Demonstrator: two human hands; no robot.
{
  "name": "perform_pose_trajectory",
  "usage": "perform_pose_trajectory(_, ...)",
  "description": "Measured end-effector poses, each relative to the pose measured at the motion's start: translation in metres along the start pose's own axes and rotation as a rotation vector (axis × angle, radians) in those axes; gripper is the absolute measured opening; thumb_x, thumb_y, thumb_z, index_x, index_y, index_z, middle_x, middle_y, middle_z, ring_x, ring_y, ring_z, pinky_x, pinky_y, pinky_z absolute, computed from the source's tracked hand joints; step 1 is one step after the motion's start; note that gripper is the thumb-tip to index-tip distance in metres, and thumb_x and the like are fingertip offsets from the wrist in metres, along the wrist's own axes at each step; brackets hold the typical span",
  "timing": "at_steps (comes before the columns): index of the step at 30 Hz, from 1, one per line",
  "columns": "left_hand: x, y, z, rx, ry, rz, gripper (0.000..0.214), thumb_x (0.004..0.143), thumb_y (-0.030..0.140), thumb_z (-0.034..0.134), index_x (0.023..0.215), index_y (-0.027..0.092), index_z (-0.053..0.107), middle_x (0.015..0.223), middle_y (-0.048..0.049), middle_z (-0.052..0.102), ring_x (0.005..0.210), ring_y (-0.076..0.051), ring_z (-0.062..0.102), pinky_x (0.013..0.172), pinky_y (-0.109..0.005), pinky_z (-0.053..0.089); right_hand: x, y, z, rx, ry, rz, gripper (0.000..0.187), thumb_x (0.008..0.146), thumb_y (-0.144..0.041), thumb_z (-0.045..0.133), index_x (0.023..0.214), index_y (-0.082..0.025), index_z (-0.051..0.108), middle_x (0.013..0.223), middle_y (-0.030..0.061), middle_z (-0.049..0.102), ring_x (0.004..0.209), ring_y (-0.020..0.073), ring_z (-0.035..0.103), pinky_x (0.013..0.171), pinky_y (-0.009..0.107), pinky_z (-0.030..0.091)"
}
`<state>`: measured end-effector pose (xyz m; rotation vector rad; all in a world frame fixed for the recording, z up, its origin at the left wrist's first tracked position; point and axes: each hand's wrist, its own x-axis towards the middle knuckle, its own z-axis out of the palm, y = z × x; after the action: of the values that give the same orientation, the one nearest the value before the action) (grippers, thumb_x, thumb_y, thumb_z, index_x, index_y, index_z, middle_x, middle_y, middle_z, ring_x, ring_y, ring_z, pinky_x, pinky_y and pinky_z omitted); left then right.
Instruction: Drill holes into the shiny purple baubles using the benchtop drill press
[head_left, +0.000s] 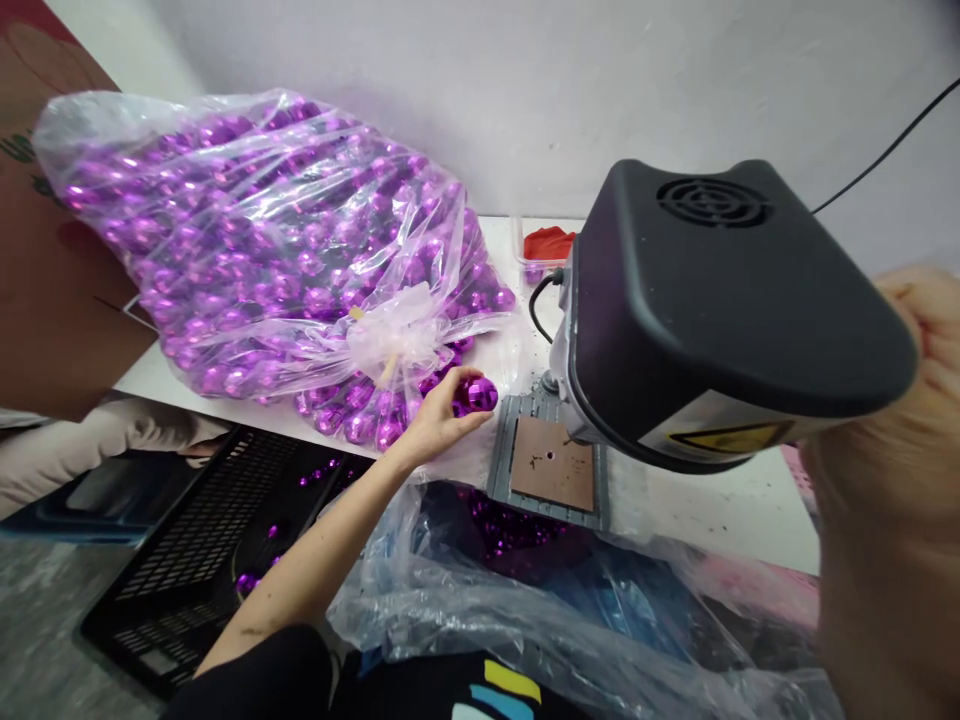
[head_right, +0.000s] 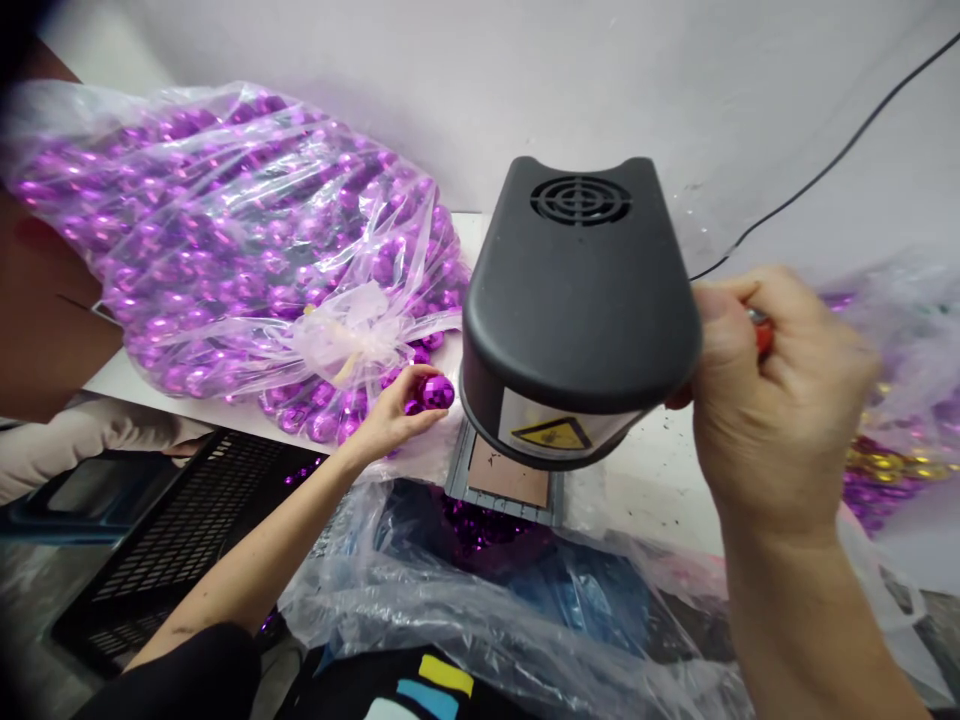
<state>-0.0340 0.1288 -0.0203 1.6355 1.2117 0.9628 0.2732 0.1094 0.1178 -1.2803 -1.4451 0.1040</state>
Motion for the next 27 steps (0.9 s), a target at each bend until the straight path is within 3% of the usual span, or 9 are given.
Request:
perform_pose_trajectory(2,-0.008,0.009,0.006,-0.287,0.021,-0.083,0.06,0.08,0.041,0.077,0.131,0.023,0.052,0.113,-0.0074,0.066,0.097,-0.02,0.066,0.088,-0.036,0.053,0.001,-0.001,0.0,0.071,0.006,0.028,0.028,0.09,-0.039,0.063,0.078,-0.013,0.063,0.062,-0.002,0.046,0.057,0.0001,0.042,0.051,0.016,0.032)
perform_pose_trajectory(4,-0.016,0.014,0.016,-0.536,-0.034,-0.191,0.057,0.086,0.052,0.069,0.131,0.021,0.054,0.099,-0.0061,0.069,0.083,-0.019,0.068,0.078,-0.033,0.054,0.002,-0.001,0.001,0.102,0.025,0.035,0.023,0.087,-0.033,0.066,0.076,-0.013,0.063,0.064,-0.0018,0.047,0.059,-0.0002,0.043,0.052,0.015,0.032)
perform_pose_trajectory(7,-0.025,0.013,0.034,-0.675,-0.13,-0.308,0.051,0.088,0.058,0.064,0.115,0.016,0.065,0.082,-0.0043,0.068,0.069,-0.015,0.064,0.063,-0.027,0.049,0.003,-0.003,0.002,0.127,0.032,0.041,0.021,0.086,-0.026,0.067,0.073,-0.011,0.059,0.064,-0.0025,0.046,0.06,-0.0014,0.042,0.052,0.014,0.03)
perform_pose_trajectory(10,-0.028,0.006,0.048,-0.623,-0.167,-0.328,0.048,0.077,0.041,0.082,0.116,0.019,0.065,0.098,-0.0045,0.07,0.084,-0.016,0.064,0.067,-0.024,0.048,0.003,-0.004,0.002,0.147,0.017,0.047,0.027,0.087,-0.031,0.066,0.072,-0.011,0.057,0.063,-0.003,0.045,0.06,-0.0021,0.041,0.052,0.013,0.03)
perform_pose_trajectory(13,-0.03,-0.001,0.056,-0.569,-0.195,-0.262,0.065,0.072,0.031,0.087,0.13,0.024,0.058,0.119,-0.0055,0.069,0.105,-0.021,0.065,0.089,-0.032,0.051,0.003,-0.005,0.002,0.13,0.014,0.042,0.032,0.088,-0.038,0.065,0.072,-0.011,0.058,0.063,-0.0031,0.043,0.06,-0.0027,0.039,0.051,0.012,0.027)
perform_pose_trajectory(20,-0.036,-0.014,0.08,-0.139,-0.057,-0.029,0.054,0.08,0.041,0.081,0.129,0.024,0.064,0.128,-0.0076,0.068,0.123,-0.029,0.059,0.111,-0.046,0.042,0.004,-0.005,0.001,0.12,0.011,0.027,0.039,0.089,-0.044,0.062,0.073,-0.009,0.058,0.064,-0.0034,0.039,0.061,-0.004,0.036,0.052,0.012,0.023)
perform_pose_trajectory(24,-0.034,-0.024,0.099,-0.007,-0.007,0.049,0.051,0.081,0.043,0.079,0.127,0.026,0.065,0.131,-0.0081,0.067,0.126,-0.031,0.057,0.113,-0.051,0.039,0.003,-0.006,0.001,0.124,0.015,0.018,0.036,0.09,-0.042,0.061,0.073,-0.01,0.057,0.062,-0.004,0.04,0.059,-0.0041,0.037,0.052,0.013,0.023)
perform_pose_trajectory(27,-0.03,-0.022,0.106,0.05,-0.037,0.078,0.049,0.083,0.043,0.078,0.127,0.026,0.065,0.128,-0.009,0.068,0.123,-0.032,0.058,0.112,-0.052,0.04,0.003,-0.005,0.001,0.129,0.011,0.032,0.034,0.09,-0.04,0.062,0.073,-0.01,0.058,0.063,-0.0038,0.041,0.059,-0.0039,0.038,0.052,0.012,0.024)
